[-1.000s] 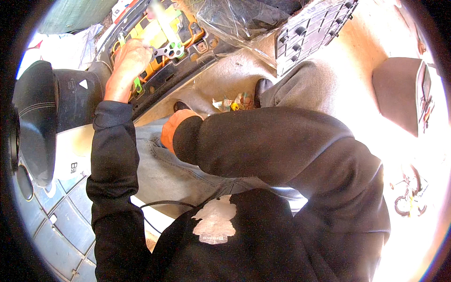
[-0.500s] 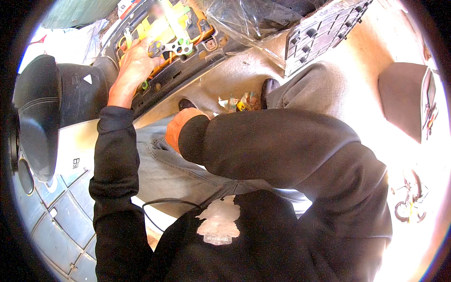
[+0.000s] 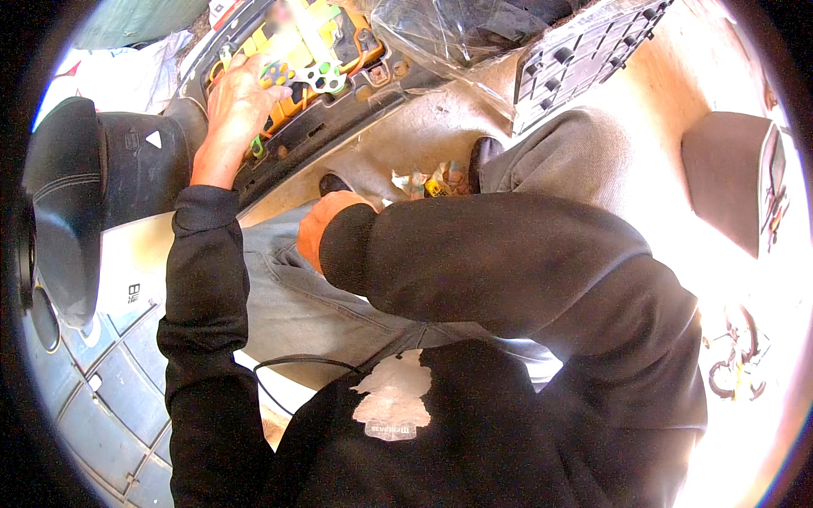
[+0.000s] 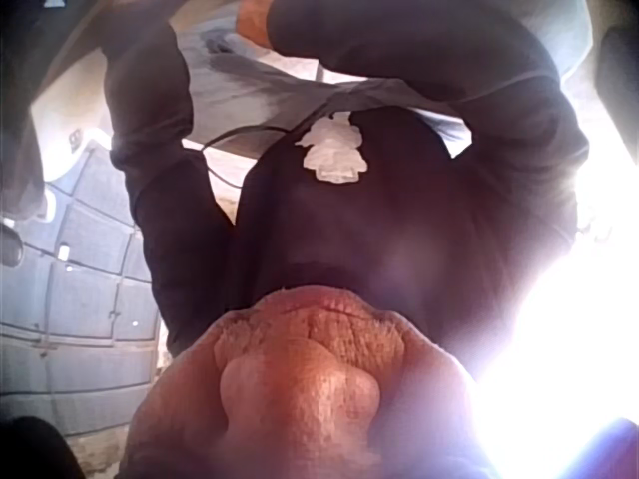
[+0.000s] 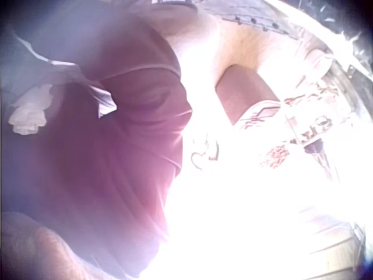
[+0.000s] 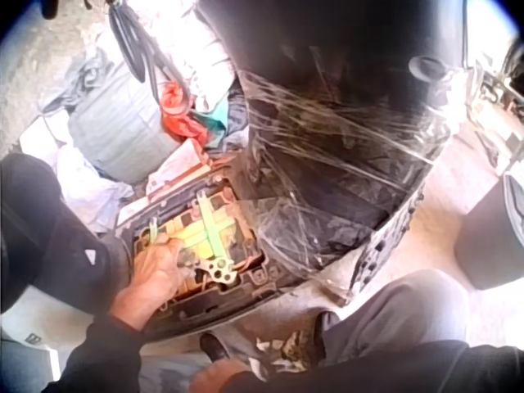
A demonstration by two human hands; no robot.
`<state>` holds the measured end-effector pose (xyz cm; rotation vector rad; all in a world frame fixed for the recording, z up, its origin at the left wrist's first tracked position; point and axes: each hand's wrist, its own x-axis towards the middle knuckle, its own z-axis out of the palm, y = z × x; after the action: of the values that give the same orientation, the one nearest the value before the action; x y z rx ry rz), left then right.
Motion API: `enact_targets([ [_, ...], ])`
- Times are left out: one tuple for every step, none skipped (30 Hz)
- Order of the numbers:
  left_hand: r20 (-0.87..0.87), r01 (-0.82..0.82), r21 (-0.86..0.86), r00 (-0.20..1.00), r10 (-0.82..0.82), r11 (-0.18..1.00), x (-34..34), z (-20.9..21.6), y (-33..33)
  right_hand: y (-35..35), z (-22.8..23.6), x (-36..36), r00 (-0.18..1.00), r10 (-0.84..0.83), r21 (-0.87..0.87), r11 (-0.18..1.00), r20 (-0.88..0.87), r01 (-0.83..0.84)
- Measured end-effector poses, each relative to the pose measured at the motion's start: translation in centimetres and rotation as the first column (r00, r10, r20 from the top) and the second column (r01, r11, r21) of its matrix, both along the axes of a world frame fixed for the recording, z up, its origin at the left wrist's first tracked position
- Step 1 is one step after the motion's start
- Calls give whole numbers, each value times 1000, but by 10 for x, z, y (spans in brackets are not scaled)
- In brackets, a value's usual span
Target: The person is assembling a battery pack by securing yellow battery cells with green straps. They use a white multi-tool to tighten the fasteners on the straps, ensuring the cells are held firmly in place within the black casing.
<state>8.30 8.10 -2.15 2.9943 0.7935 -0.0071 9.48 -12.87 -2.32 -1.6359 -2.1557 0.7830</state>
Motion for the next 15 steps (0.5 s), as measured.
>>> enact_targets([
  [9,14,10,1000,-14,1000,2,0,-1,-1,-3,-1,1000,-5,39,999,-6,5],
  [17,27,20,999,-28,999,4,0,-1,-1,-6,-2,1000,-9,77,997,-13,10],
  [7,26,20,1000,-26,999,6,0,-1,-2,-7,-1,1000,-14,114,993,-19,16],
  [-2,24,21,1000,-24,999,9,0,0,-3,-8,-1,1000,-15,104,994,-24,18],
  [-12,22,21,1000,-22,1000,12,-1,1,-3,-9,-1,999,-17,94,995,-29,20],
  [-16,22,20,1000,-22,1000,14,-2,2,-4,-8,0,999,-17,85,996,-36,20],
  [-18,24,20,1000,-24,1000,15,-3,3,0,3,4,999,33,-33,999,5,-33],
  [-20,25,19,999,-25,999,17,-4,4,4,13,7,995,88,-152,985,40,-81],
  [-28,47,9,999,-46,999,19,-4,5,7,19,10,987,146,-271,955,66,-123],
  [-36,67,-2,997,-67,998,20,-3,7,7,20,10,987,145,-271,955,69,-122],
  [-44,86,-13,995,-87,996,21,-3,8,7,22,11,987,145,-271,955,70,-121],
  [-25,97,-15,995,-97,995,22,-3,10,8,21,10,987,145,-270,955,73,-121],
  [-7,106,-17,994,-106,994,22,-4,11,9,21,9,987,146,-277,953,70,-121],
  [10,114,-18,993,-113,993,21,-4,12,10,20,7,987,149,-284,951,65,-124],
  [6,109,-40,994,-109,993,28,-3,8,9,22,9,988,134,-297,949,71,-107],
])
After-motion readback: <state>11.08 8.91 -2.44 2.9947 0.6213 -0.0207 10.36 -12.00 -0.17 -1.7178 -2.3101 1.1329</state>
